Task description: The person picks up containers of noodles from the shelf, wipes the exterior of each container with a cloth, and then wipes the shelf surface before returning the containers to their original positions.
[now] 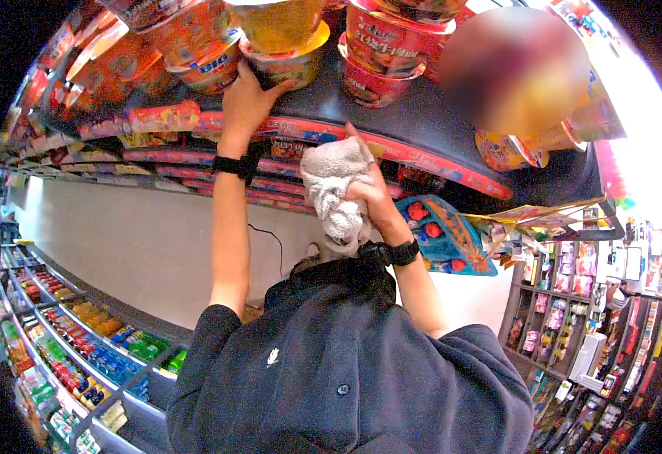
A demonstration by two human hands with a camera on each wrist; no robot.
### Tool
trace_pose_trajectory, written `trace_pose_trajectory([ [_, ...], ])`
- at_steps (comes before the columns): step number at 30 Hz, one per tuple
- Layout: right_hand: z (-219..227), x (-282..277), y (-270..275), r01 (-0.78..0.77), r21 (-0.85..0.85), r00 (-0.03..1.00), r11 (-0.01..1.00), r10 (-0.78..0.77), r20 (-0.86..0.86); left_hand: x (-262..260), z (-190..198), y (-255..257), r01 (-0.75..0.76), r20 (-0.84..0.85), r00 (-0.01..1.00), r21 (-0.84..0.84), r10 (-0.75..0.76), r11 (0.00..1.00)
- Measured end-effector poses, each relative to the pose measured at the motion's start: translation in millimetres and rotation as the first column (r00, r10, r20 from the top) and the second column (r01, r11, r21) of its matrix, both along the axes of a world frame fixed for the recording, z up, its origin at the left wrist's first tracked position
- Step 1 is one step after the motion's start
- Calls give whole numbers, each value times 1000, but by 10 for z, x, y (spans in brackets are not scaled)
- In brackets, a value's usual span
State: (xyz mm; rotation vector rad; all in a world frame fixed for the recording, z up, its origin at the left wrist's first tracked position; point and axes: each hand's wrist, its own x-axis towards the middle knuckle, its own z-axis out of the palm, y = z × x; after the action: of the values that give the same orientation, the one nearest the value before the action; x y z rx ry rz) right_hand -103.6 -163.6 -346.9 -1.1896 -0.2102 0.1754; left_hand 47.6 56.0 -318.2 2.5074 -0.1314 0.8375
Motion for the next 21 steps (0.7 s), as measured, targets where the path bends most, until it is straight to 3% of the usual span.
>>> trace_pose_trajectory([
  [3, -49, -48, -88, 28, 16, 999, 999, -28, 21, 57, -43, -65, 116, -55, 991, -100, -122, 988],
  [5, -37, -95, -93, 23, 44, 1000, 999, -23, 12, 42, -57, -272, -75, 122, 990, 53, 68, 996],
  [6, -13, -122, -87, 21, 38, 1000, 999, -21, -7, 20, -72, -349, -73, 122, 990, 60, 65, 995],
  [8, 58, -146, -75, 22, 36, 1000, 999, -22, -13, 21, -19, -480, -154, 181, 967, -160, 182, 975],
  [9, 96, -183, -63, 34, 21, 999, 999, -33, -28, 4, -3, -498, -154, 98, 979, -208, 177, 966],
  [13, 49, -199, -90, 37, 49, 999, 998, -35, -29, -23, 22, -498, -163, 119, 975, -194, 189, 967],
  [15, 84, -220, -79, 22, 58, 999, 998, -20, -38, -77, 125, -469, -139, -75, 989, -214, 126, 967],
  [19, 79, -225, -89, 23, 17, 999, 1000, -23, -24, -118, 228, -293, -39, -178, 984, -199, 3, 979],
  [21, 45, -211, -102, 17, 20, 1000, 1000, -16, -22, -108, 220, -155, 145, -175, 968, -201, -181, 969],
])
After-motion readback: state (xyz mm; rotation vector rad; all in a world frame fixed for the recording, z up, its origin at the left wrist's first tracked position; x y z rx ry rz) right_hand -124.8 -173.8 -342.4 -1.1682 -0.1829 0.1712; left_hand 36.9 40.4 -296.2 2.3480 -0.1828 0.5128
